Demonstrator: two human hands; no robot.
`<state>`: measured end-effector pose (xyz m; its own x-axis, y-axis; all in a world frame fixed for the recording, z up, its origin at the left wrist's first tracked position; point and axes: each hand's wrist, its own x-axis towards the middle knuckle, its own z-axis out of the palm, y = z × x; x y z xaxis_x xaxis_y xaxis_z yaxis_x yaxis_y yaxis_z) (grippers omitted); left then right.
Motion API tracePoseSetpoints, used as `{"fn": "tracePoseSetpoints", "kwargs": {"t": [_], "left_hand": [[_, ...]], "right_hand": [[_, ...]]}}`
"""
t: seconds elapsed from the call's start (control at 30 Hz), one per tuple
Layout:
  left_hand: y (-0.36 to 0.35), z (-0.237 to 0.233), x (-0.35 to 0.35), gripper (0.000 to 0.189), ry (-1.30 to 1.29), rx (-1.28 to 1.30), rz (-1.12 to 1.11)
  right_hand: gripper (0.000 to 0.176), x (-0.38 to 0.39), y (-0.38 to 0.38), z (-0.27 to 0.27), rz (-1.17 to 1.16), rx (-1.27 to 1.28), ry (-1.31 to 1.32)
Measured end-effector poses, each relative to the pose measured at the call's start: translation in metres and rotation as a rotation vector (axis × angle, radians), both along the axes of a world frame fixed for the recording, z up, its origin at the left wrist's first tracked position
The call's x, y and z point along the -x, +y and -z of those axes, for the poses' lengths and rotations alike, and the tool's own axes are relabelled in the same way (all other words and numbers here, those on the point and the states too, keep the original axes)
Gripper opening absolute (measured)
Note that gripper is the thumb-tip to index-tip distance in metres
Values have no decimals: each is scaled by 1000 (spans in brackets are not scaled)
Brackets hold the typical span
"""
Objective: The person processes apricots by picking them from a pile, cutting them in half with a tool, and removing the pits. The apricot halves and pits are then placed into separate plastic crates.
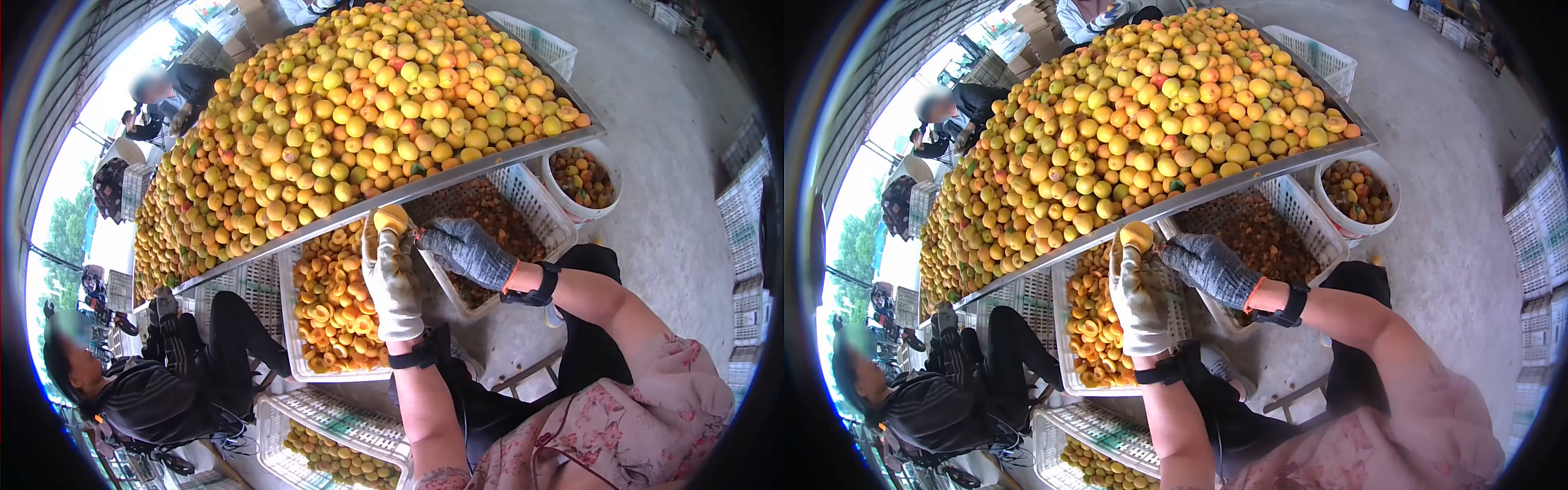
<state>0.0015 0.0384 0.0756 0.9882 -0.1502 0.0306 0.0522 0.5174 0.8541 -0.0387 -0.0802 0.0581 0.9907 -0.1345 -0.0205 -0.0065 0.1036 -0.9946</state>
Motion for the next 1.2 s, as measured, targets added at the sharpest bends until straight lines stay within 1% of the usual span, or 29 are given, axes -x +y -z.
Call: {"fn": "tracePoseSetpoints", "kwargs": {"t": [0.03, 0.1, 0.17, 0.2, 0.27, 0.33, 0.37, 0.43, 0.47, 0.5, 0.53, 0.57, 0.6, 0.63, 0.67, 0.7, 0.73, 0.77, 0.83, 0.87, 0.9, 0.97, 1.0, 1.03, 1.1, 1.13, 1.2], "left_hand": [[2, 5, -4, 36, 9, -17, 8], [5, 8, -5, 36, 25, -36, 17], [4, 5, -3, 32, 10, -68, -33], [1, 4, -1, 26, -19, -73, -99], [3, 9, 0, 28, -7, -37, -84], [5, 14, 0, 30, 32, 14, -71], [3, 15, 1, 30, 29, 12, -73], [-4, 10, 5, 18, 66, -52, -164], [-4, 5, 8, 20, 77, -94, -166], [-7, 5, 7, 20, 75, -95, -160], [-10, 5, 6, 21, 3, -60, -200], [-13, 6, 6, 23, -67, -25, -239], [-9, 9, 4, 27, -107, -69, -206], [-9, 12, 3, 27, -105, -69, -203], [-10, 14, 2, 25, -38, -8, -177], [-10, 14, 1, 25, 28, 55, -153], [-3, 25, -3, 27, 95, 13, -85], [-6, 32, -5, 27, 92, 16, -84], [-16, 37, -2, 29, 263, 293, -101], [-13, 37, 1, 29, 267, 257, -67], [-12, 28, 4, 29, 266, 253, -65], [-12, 12, 5, 30, 73, -276, -159], [-19, 14, 0, 30, 109, -49, -143], [-18, 14, -1, 30, 106, -48, -143], [-11, 10, -2, 30, 45, -63, -36], [-8, 6, -1, 33, 35, -111, 5], [-15, -6, 6, 33, 18, -87, -24]], "right_hand": [[26, -1, 0, 3, 16, 18, -46], [26, 2, -1, 5, 6, 22, -26], [26, 4, -1, 3, -3, 26, -6], [26, 6, 0, -1, -4, 49, -7], [26, 7, 1, 6, -7, 73, -8], [28, 2, 7, 18, 95, 278, -278], [28, 2, 6, 23, 94, 276, -281], [29, 5, 3, 12, 22, 122, -78], [29, 8, 1, 5, 26, 120, -77], [30, 10, -2, -2, -35, -46, 73], [30, 11, -5, -8, -95, -212, 220], [30, 13, -6, -12, -88, -215, 219], [30, 14, -7, -16, -99, -219, 222], [30, 15, -7, -17, -111, -223, 226], [30, 15, -6, -12, -109, -223, 228], [30, 14, -4, -4, -90, -136, 142], [29, 13, -2, 2, -70, -49, 55], [29, 10, -2, 6, -70, -45, 52], [28, 5, 0, 10, 23, 140, -84], [28, 3, 2, 20, 40, 141, -183], [28, 5, 0, 15, 42, 137, -184], [28, 8, -6, 2, -51, -99, 96], [28, 9, -8, -3, -49, -99, 92], [28, 10, -9, -6, -58, -128, 121], [28, 11, -10, -8, -69, -157, 149], [27, 11, -10, -8, -70, -189, 153], [27, 11, -8, -9, -73, -223, 158]]}}
